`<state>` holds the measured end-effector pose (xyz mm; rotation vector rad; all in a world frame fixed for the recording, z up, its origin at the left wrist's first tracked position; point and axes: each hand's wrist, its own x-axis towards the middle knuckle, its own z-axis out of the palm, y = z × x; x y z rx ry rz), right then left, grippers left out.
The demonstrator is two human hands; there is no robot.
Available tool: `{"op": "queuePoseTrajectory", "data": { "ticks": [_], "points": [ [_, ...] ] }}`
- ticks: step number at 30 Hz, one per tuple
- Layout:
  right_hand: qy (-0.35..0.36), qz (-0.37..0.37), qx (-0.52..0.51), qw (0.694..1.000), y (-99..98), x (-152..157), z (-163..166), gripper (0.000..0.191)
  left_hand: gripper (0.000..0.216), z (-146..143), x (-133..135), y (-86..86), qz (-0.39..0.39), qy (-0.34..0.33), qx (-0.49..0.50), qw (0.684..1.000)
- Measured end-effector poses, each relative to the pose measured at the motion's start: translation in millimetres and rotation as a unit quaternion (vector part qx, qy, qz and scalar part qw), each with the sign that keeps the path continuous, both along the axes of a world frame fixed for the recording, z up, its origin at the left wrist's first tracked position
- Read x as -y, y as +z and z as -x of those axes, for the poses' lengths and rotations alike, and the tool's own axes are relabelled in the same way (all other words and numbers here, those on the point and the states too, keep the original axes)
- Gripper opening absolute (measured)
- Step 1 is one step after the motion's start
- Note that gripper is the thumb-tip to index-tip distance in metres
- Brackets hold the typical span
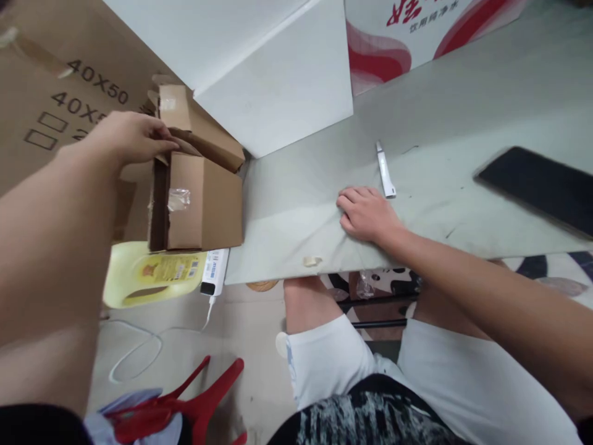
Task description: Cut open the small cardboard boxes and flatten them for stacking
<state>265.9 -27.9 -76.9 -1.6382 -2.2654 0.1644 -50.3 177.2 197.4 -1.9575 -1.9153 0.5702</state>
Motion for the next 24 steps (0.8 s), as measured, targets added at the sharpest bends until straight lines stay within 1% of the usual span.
{"op": "queuePoseTrajectory", "data": {
  "ticks": [3, 5, 8, 10, 13, 15, 16, 18, 20, 21, 22, 23, 24],
  "points": [
    [0.004, -0.004, -0.004, 1.000, -1.0, 0.2, -0.5, 0.033, 0.029, -7.8, 14.1, 14.7, -0.022, 0.033, 0.017, 0.999],
    [0.005, -0.004, -0.004, 1.000, -1.5, 0.1, -0.4, 0.034, 0.033, -14.0, 27.4, 24.0, -0.042, 0.060, 0.050, 0.996],
    [0.004, -0.015, -0.011, 1.000, -2.5, 0.1, 0.0, 0.033, 0.034, -28.3, 46.7, 33.5, -0.063, 0.124, 0.140, 0.980],
    [0.006, -0.022, -0.016, 1.000, -3.4, 0.0, -0.1, 0.033, 0.036, -40.3, 54.1, 32.7, -0.081, 0.144, 0.213, 0.963],
    [0.008, -0.028, -0.016, 0.999, -4.2, -0.1, -0.7, 0.033, 0.033, -60.1, 53.7, 17.8, -0.101, 0.134, 0.320, 0.933],
    [0.007, -0.027, -0.014, 1.000, -3.3, 0.0, -1.2, 0.033, 0.021, -73.6, 48.8, 2.7, -0.100, 0.126, 0.384, 0.909],
    [0.006, -0.022, -0.012, 1.000, -2.3, 0.0, -1.3, 0.033, 0.016, -79.9, 45.8, -4.6, -0.093, 0.123, 0.400, 0.903],
    [0.004, 0.000, -0.004, 1.000, 0.6, 0.2, -1.2, 0.034, 0.012, -90.5, 39.1, -16.2, -0.074, 0.115, 0.398, 0.907],
    [0.001, 0.026, 0.006, 1.000, 4.0, 0.5, -0.7, 0.035, 0.016, -96.8, 31.7, -22.9, -0.058, 0.106, 0.382, 0.916],
    [0.001, 0.034, 0.011, 0.999, 5.7, 0.6, -0.3, 0.036, 0.018, -98.4, 28.2, -25.2, -0.064, 0.103, 0.377, 0.918],
    [0.000, 0.038, 0.016, 0.999, 7.1, 0.6, 0.0, 0.036, 0.022, -99.4, 25.8, -27.7, -0.089, 0.095, 0.382, 0.915],
    [-0.001, 0.040, 0.019, 0.999, 8.3, 0.6, 0.3, 0.036, 0.026, -100.2, 25.3, -31.5, -0.133, 0.076, 0.400, 0.903],
    [-0.003, 0.040, 0.022, 0.999, 9.2, 0.6, 0.5, 0.035, 0.031, -101.5, 27.9, -37.9, -0.195, 0.039, 0.429, 0.881]
  ]
}}
